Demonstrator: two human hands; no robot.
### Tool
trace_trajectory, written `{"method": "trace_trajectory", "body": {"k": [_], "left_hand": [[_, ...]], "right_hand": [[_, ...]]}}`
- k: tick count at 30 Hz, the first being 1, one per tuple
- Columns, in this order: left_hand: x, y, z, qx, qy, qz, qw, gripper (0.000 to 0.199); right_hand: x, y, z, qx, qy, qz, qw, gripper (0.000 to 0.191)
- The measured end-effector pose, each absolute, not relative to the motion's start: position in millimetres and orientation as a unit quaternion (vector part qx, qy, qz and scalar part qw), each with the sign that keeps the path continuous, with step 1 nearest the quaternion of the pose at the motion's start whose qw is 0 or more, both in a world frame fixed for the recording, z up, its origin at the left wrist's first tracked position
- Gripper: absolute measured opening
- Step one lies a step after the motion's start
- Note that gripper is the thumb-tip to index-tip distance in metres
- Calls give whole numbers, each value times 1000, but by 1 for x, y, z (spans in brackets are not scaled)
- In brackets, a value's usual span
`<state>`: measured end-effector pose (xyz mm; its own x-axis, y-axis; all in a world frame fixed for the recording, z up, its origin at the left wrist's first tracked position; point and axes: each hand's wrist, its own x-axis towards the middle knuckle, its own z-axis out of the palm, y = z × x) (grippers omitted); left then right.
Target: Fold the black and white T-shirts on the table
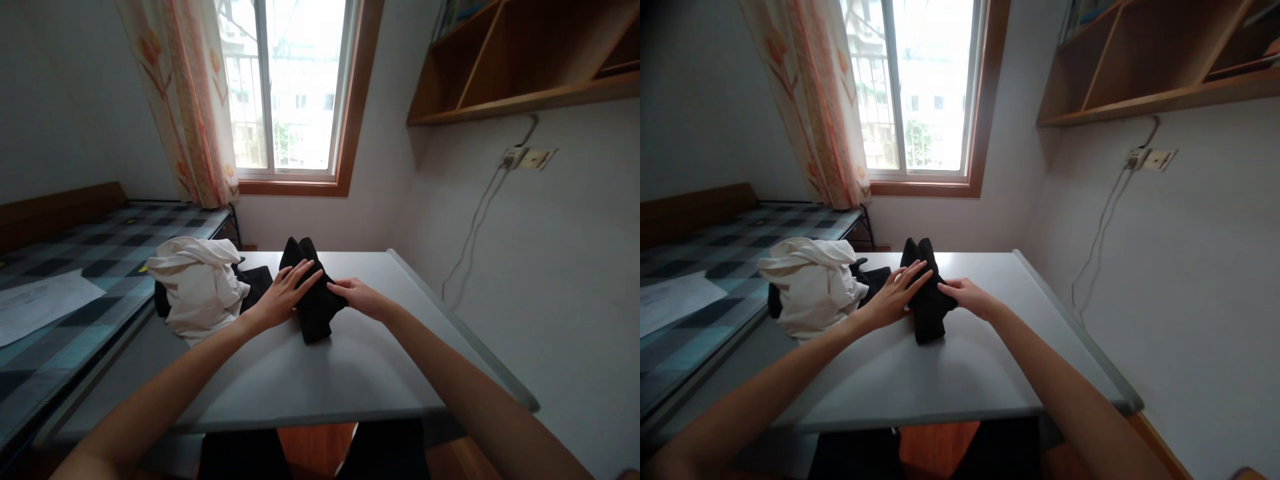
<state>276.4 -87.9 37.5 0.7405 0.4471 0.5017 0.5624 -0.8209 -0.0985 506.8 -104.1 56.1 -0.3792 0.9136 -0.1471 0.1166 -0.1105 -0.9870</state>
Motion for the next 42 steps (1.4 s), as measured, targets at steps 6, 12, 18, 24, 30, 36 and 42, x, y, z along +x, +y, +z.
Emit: {"method": "trace_trajectory", "body": {"k": [6,12,18,24,30,36,42], "left_hand": [[255,-73,48,-919,-280,-235,148,47],[169,-49,60,-890,-380,-237,87,27],[151,-62,81,-914,-374,-153,-15,31],[236,-83,66,-948,-255,-166,-89,23],[290,-77,8,-958,-259,-103,-67,34],[280,-51,-11,-925,-359,-127,-7,54],[288,-58,-3,-923,-346,-168,27,77]], "right_hand": [[504,-89,54,-442,-576,545,419,53],[594,-82,41,-595,-577,401,390,42],[602,-91,27,-752,-637,77,153,27],[513,-75,43,-511,-819,46,257,27],[477,-60,40,-499,-825,181,197,32],[498,-37,39,-535,-796,204,196,27],[508,-34,54,-504,-678,399,357,41]]}}
